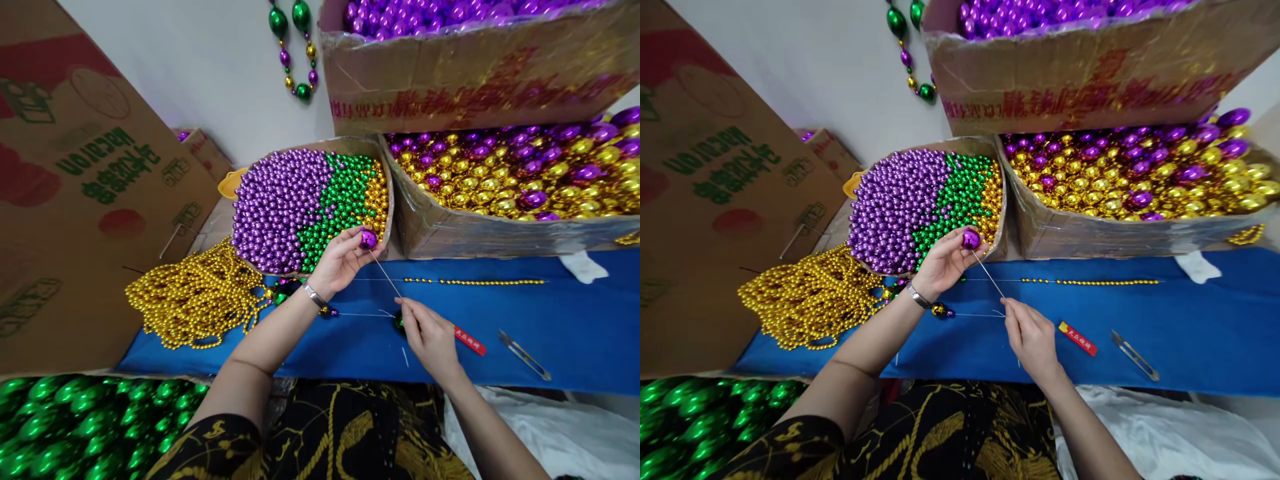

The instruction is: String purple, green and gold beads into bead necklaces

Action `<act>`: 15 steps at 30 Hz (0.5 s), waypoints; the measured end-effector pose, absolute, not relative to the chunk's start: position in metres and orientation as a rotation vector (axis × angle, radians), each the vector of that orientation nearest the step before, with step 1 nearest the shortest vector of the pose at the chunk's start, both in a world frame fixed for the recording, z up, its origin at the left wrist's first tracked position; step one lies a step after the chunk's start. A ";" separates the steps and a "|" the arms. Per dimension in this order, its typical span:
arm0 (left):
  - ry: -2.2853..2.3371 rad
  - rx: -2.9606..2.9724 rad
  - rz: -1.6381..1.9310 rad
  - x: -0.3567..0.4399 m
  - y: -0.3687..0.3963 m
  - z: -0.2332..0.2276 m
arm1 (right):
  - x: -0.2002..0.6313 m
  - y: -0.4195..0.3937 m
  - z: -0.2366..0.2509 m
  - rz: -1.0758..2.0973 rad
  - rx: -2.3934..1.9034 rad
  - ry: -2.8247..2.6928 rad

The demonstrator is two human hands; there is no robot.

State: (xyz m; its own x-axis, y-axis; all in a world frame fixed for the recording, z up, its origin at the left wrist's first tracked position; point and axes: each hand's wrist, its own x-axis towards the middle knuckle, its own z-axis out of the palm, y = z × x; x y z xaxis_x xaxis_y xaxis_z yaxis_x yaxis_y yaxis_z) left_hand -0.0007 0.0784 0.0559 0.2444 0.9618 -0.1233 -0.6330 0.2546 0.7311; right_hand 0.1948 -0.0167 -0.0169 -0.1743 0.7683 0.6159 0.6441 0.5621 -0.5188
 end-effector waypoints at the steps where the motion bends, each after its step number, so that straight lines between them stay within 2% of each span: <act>1: 0.639 0.625 1.194 -0.001 0.078 0.056 | 0.194 -0.017 -0.017 0.167 -1.147 -1.894; 15: 0.660 0.790 1.271 0.010 0.056 0.037 | 0.188 -0.017 -0.013 0.135 -1.165 -1.899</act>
State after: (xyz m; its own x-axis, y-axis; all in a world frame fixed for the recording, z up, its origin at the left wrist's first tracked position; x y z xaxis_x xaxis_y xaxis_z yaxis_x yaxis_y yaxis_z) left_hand 0.0098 0.0562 0.0373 0.1835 0.9830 -0.0034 -0.5680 0.1089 0.8158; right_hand 0.1884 -0.0171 -0.0134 -0.1738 0.7648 0.6204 0.6689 0.5541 -0.4955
